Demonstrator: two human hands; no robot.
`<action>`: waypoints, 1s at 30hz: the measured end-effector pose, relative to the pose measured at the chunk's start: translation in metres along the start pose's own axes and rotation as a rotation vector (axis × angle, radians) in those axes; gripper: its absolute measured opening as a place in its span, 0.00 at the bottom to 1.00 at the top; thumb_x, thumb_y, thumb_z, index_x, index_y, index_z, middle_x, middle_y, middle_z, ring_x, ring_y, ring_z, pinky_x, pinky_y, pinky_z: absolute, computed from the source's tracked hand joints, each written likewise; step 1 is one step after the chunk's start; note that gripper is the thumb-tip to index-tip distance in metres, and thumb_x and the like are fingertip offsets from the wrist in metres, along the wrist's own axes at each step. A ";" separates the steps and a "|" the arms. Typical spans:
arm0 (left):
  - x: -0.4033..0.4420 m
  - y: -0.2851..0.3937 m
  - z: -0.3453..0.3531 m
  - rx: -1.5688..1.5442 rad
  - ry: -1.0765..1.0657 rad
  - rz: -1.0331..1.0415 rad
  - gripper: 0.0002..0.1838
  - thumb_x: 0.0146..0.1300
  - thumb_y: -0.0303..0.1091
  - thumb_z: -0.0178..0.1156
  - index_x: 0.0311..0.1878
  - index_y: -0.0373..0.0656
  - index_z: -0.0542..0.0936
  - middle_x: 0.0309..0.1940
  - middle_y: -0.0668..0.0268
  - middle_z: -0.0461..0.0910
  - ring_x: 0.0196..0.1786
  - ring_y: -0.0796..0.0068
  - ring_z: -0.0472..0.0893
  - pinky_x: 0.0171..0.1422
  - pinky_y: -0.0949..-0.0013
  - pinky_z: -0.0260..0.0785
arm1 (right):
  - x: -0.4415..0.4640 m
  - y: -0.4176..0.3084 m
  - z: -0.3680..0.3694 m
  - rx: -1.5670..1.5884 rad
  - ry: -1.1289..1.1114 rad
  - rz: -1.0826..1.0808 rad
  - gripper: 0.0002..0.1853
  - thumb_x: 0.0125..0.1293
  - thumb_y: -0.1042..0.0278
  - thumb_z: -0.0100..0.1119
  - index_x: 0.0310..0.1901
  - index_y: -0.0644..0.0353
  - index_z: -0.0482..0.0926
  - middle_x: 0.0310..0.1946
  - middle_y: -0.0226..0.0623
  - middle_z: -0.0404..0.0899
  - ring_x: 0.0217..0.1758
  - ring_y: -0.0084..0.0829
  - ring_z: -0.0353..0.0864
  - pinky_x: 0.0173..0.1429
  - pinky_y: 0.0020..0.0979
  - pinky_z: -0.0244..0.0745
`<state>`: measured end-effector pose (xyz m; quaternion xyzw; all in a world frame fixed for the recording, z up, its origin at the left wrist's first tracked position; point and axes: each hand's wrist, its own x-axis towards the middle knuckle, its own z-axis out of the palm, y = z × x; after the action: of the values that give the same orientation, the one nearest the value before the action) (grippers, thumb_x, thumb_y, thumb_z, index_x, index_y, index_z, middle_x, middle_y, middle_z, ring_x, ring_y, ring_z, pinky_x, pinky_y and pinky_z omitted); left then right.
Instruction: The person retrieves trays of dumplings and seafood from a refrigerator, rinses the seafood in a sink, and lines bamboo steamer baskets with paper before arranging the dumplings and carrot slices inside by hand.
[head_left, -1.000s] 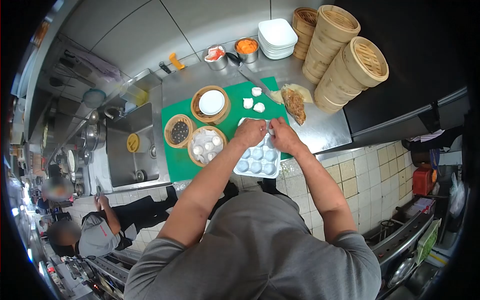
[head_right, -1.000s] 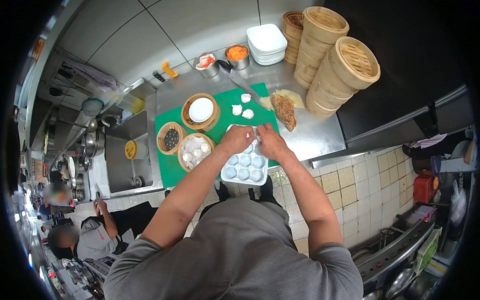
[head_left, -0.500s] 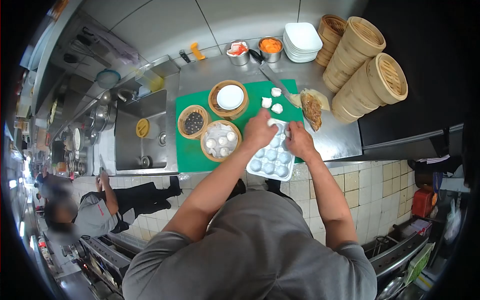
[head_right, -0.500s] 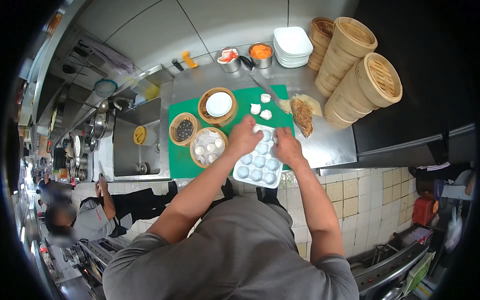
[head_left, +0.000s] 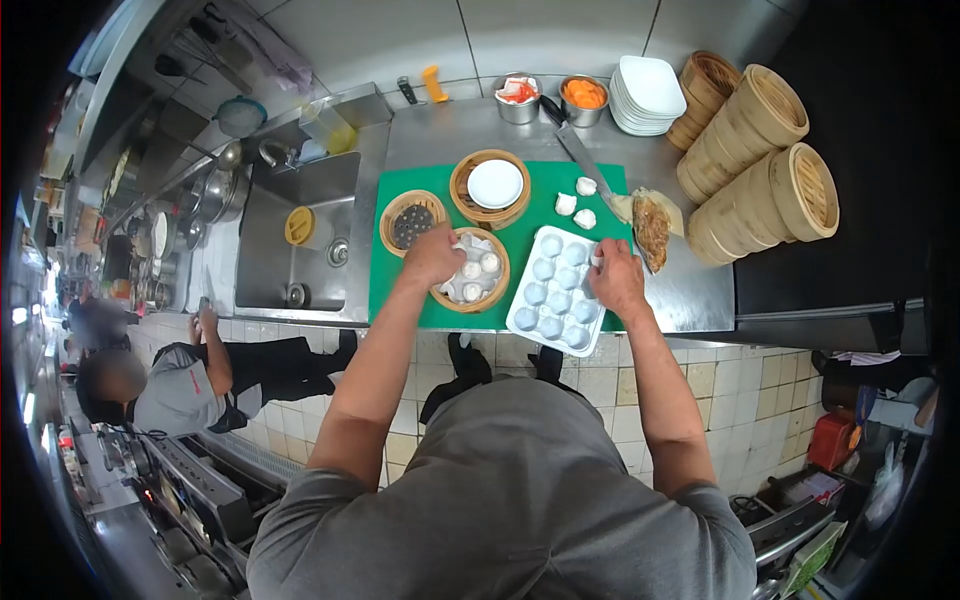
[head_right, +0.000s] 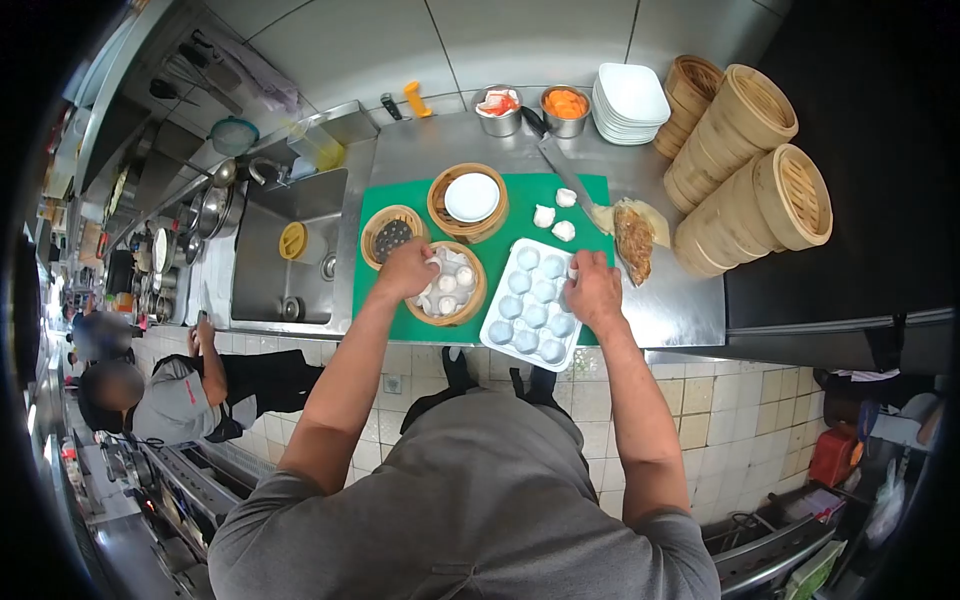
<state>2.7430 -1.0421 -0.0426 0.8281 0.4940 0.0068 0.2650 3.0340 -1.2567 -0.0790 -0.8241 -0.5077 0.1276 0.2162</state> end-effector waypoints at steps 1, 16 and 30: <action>-0.001 0.002 -0.001 -0.011 0.016 -0.023 0.15 0.62 0.38 0.70 0.46 0.39 0.83 0.45 0.50 0.88 0.50 0.50 0.87 0.55 0.52 0.79 | 0.000 0.000 0.000 -0.004 -0.003 -0.004 0.18 0.59 0.72 0.69 0.50 0.55 0.76 0.50 0.47 0.78 0.53 0.52 0.81 0.61 0.50 0.72; -0.047 0.000 0.014 0.064 0.346 0.189 0.15 0.63 0.41 0.73 0.51 0.49 0.91 0.45 0.56 0.88 0.55 0.52 0.82 0.61 0.53 0.77 | -0.009 -0.067 -0.018 0.436 0.052 -0.055 0.17 0.60 0.75 0.71 0.49 0.59 0.75 0.48 0.49 0.80 0.54 0.55 0.82 0.57 0.45 0.78; -0.067 0.020 0.036 0.089 0.377 0.305 0.16 0.54 0.37 0.77 0.48 0.49 0.91 0.45 0.61 0.79 0.54 0.54 0.76 0.61 0.51 0.70 | 0.052 -0.133 0.046 0.746 -0.352 -0.161 0.15 0.62 0.69 0.75 0.47 0.60 0.79 0.40 0.38 0.84 0.41 0.30 0.84 0.46 0.34 0.80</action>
<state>2.7350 -1.1201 -0.0482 0.8881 0.4037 0.1792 0.1274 2.9342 -1.1477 -0.0541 -0.6126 -0.5187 0.4245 0.4190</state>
